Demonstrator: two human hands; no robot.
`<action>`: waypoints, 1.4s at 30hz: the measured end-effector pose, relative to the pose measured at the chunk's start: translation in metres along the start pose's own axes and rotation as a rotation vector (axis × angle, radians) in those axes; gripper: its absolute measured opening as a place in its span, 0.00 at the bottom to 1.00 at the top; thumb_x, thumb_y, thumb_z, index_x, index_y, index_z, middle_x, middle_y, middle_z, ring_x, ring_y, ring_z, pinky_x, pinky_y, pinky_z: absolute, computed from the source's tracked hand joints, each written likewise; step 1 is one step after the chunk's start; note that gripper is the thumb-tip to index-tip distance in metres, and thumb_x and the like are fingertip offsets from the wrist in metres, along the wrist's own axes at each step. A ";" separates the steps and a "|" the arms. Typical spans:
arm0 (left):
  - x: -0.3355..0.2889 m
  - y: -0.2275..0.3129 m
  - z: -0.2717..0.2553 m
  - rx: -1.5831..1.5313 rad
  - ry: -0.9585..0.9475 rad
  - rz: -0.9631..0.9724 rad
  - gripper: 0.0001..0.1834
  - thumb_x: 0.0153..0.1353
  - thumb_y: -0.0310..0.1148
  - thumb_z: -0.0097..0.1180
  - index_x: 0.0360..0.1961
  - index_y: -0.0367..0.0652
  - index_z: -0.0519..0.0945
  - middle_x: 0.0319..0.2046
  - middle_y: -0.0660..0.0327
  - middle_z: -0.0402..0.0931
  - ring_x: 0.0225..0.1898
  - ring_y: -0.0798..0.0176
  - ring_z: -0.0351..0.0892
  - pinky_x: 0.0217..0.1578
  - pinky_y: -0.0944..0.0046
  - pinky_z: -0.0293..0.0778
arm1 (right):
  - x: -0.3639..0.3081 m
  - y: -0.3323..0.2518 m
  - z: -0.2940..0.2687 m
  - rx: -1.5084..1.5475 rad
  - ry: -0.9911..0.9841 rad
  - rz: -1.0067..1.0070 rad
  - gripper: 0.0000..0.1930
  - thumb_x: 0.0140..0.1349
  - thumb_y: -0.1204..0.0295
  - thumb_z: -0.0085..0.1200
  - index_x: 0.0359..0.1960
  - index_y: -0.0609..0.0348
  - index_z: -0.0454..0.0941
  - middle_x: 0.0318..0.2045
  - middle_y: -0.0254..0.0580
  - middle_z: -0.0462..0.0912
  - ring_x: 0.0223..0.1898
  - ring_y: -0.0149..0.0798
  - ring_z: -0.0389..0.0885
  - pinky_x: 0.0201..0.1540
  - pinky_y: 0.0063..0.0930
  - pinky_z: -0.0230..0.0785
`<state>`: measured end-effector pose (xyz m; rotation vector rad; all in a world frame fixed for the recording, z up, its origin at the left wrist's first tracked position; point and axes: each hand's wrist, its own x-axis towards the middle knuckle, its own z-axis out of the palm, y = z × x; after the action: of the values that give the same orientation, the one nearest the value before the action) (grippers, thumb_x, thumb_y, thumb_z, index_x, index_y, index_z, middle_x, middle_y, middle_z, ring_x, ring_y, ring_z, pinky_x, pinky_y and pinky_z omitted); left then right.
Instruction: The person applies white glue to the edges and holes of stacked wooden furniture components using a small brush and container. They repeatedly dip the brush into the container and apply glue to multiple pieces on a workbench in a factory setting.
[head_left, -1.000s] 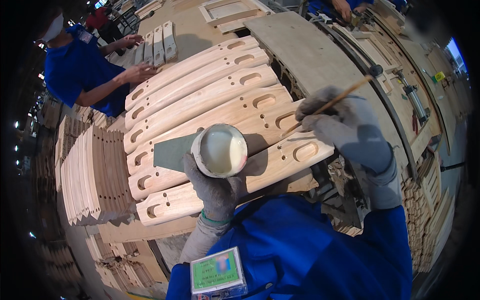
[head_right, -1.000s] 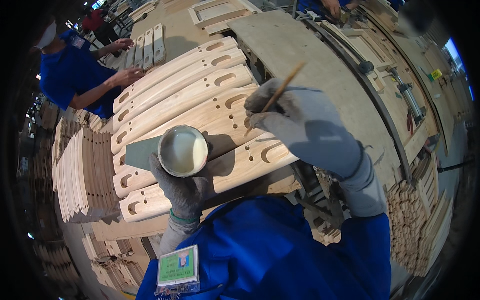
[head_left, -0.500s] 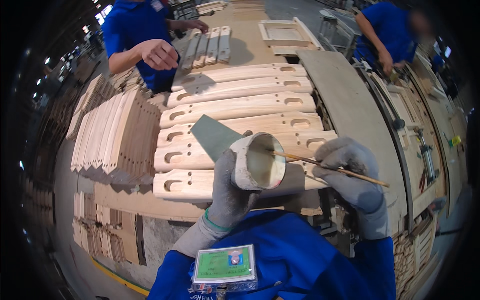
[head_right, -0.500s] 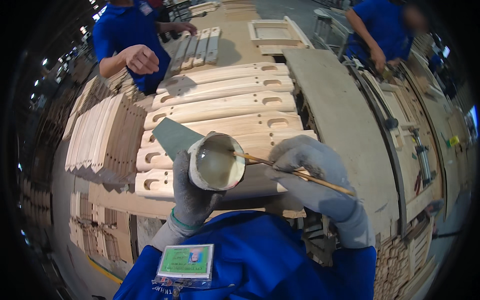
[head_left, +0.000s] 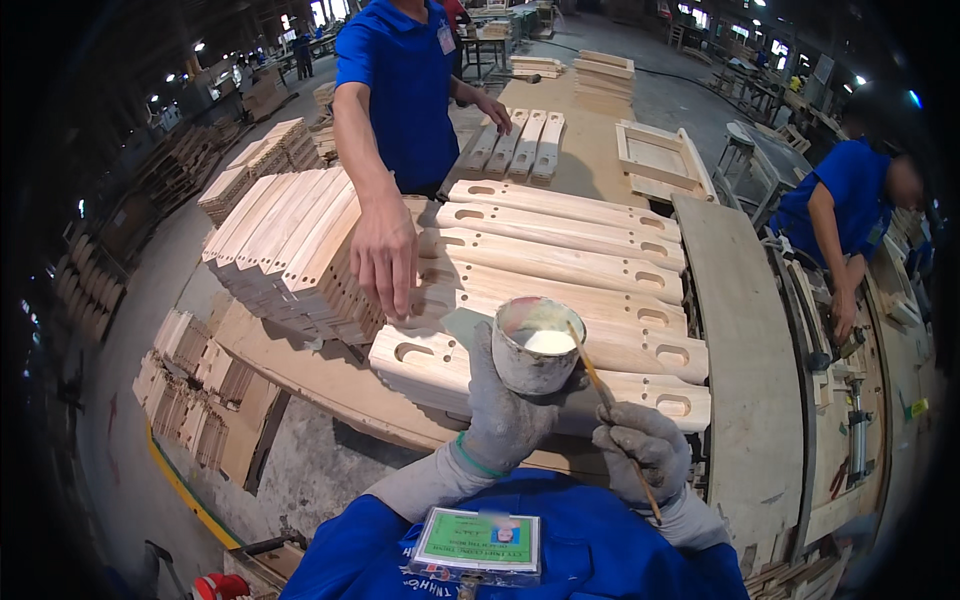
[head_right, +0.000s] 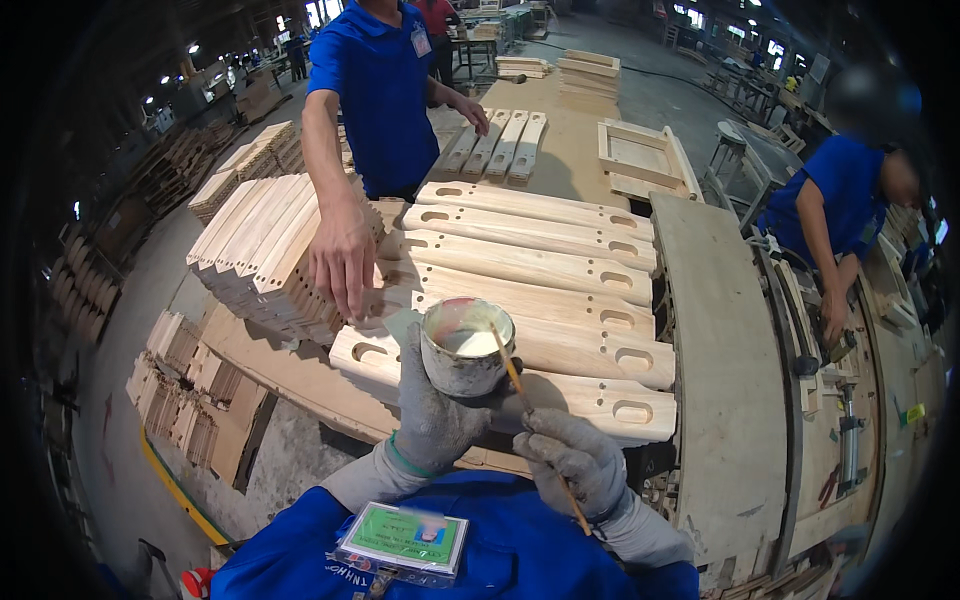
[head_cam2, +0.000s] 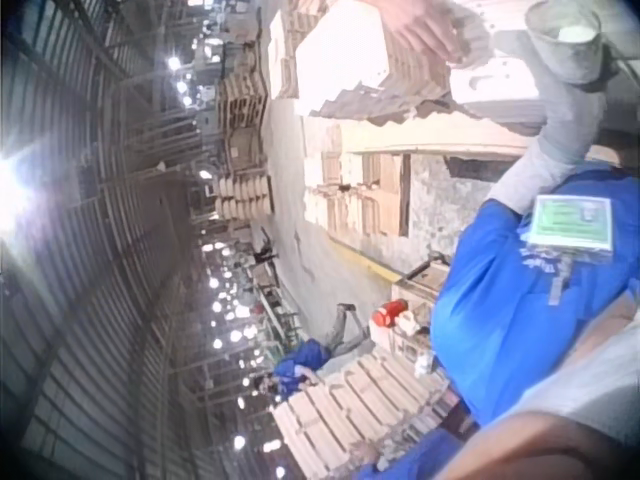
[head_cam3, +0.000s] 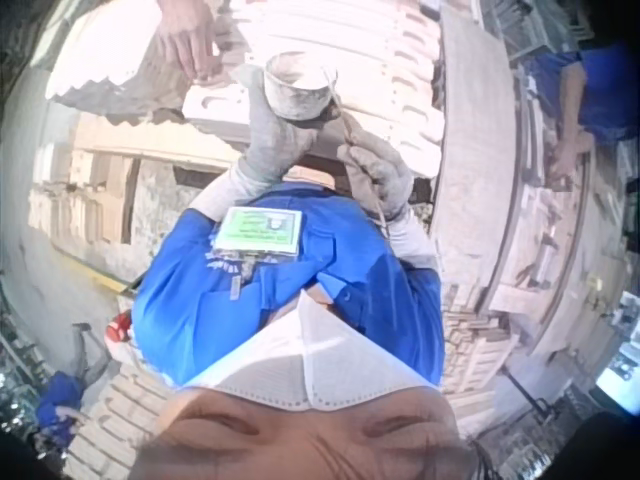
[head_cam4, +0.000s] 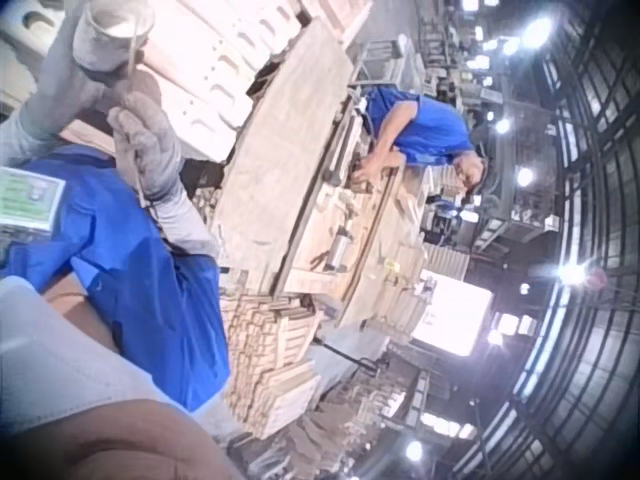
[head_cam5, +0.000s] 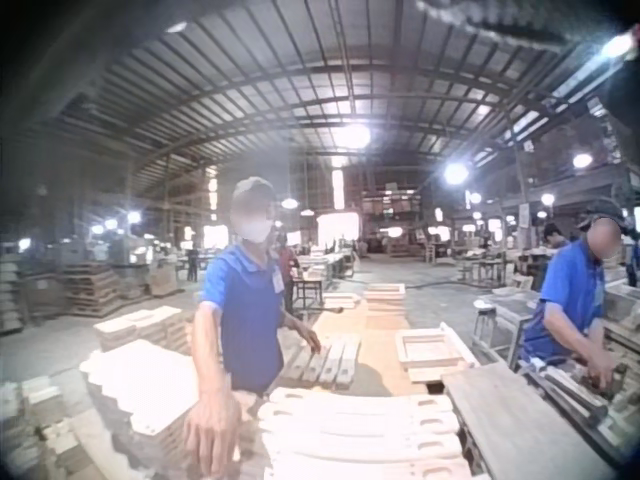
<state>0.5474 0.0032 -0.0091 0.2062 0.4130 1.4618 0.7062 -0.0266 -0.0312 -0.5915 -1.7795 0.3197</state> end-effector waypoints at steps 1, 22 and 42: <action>0.000 0.000 -0.005 0.019 -0.002 0.022 0.35 0.63 0.64 0.31 0.56 0.45 0.66 0.44 0.55 0.72 0.42 0.55 0.75 0.40 0.54 0.74 | 0.000 -0.007 0.002 0.029 -0.027 0.005 0.14 0.48 0.82 0.64 0.34 0.59 0.72 0.36 0.50 0.80 0.37 0.44 0.83 0.36 0.31 0.78; -0.072 0.048 -0.048 0.427 -0.128 0.465 0.34 0.64 0.57 0.34 0.60 0.39 0.63 0.53 0.52 0.69 0.56 0.53 0.70 0.58 0.57 0.67 | 0.028 -0.065 0.021 0.396 -0.093 0.527 0.08 0.52 0.81 0.60 0.31 0.63 0.74 0.33 0.49 0.82 0.29 0.34 0.82 0.32 0.24 0.76; -0.199 0.205 -0.159 0.021 0.124 0.382 0.28 0.69 0.49 0.28 0.57 0.39 0.66 0.51 0.55 0.72 0.53 0.58 0.73 0.55 0.59 0.69 | 0.056 -0.147 0.191 0.213 -0.715 0.164 0.06 0.41 0.80 0.59 0.22 0.55 0.78 0.32 0.40 0.77 0.36 0.41 0.76 0.37 0.31 0.70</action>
<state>0.2853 -0.1893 -0.0471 0.2196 0.5090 1.8528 0.4793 -0.1024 0.0336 -0.5014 -2.3360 0.9098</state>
